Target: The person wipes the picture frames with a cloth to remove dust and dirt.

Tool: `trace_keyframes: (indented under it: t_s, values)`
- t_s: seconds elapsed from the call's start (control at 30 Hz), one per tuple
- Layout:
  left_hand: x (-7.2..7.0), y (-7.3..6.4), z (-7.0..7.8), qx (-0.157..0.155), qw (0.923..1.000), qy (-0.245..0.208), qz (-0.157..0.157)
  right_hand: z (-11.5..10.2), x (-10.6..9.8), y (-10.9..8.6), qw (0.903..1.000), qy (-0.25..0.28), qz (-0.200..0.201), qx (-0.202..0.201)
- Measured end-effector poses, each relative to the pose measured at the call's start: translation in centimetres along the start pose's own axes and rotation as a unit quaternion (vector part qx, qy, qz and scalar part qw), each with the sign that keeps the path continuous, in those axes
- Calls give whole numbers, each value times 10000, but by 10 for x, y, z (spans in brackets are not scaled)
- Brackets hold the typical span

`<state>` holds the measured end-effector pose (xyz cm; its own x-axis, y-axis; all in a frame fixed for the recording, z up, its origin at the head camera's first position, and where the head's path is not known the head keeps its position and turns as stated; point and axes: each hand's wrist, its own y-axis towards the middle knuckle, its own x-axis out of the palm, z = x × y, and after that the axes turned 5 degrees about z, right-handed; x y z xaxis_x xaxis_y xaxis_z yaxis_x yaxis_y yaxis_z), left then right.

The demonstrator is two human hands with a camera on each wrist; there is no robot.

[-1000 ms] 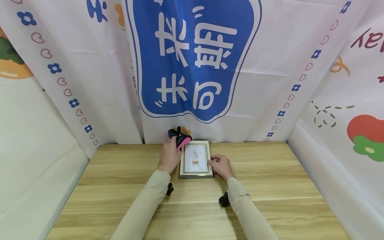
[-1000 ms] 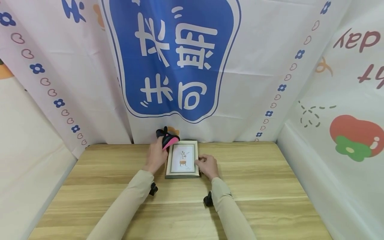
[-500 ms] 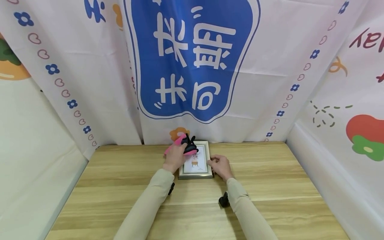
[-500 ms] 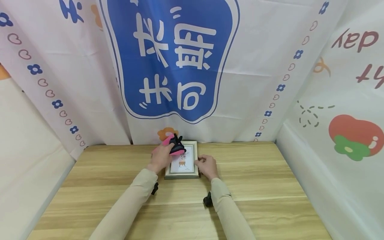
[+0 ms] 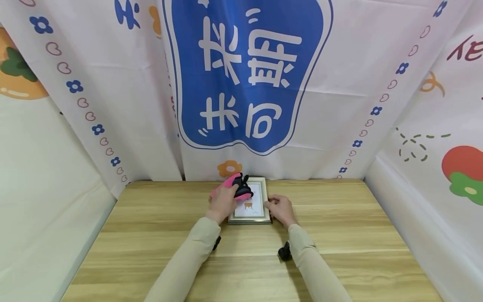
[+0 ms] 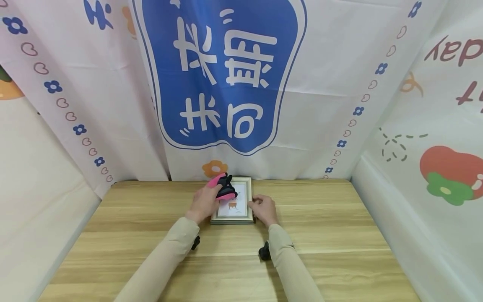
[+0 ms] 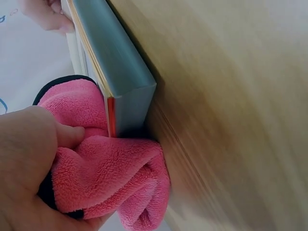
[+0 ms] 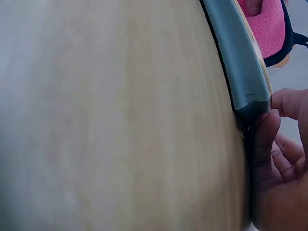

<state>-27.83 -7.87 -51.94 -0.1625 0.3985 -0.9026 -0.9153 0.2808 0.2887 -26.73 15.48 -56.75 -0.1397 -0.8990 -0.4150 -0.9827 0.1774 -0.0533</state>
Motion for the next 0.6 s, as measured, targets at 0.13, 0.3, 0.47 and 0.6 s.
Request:
trace_keyframes:
  t_s: [0.13, 0.3, 0.47, 0.6]
  values:
    - [-1, -8, 1, -17, 9998, -165, -96, 2, -1, 1, 9999, 33, -47, 95]
    - [-3, -21, 1, -1, 9988, -481, -50, 2, 0, 0, 9999, 49, -52, 119]
    - [-4, -33, 1, -78, 9977, -680, 15, 2, 1, 0, 9999, 8, -74, 98]
    - [-5, -38, 1, 27, 9981, -608, 49, 3, 2, 2, 9999, 11, -55, 89]
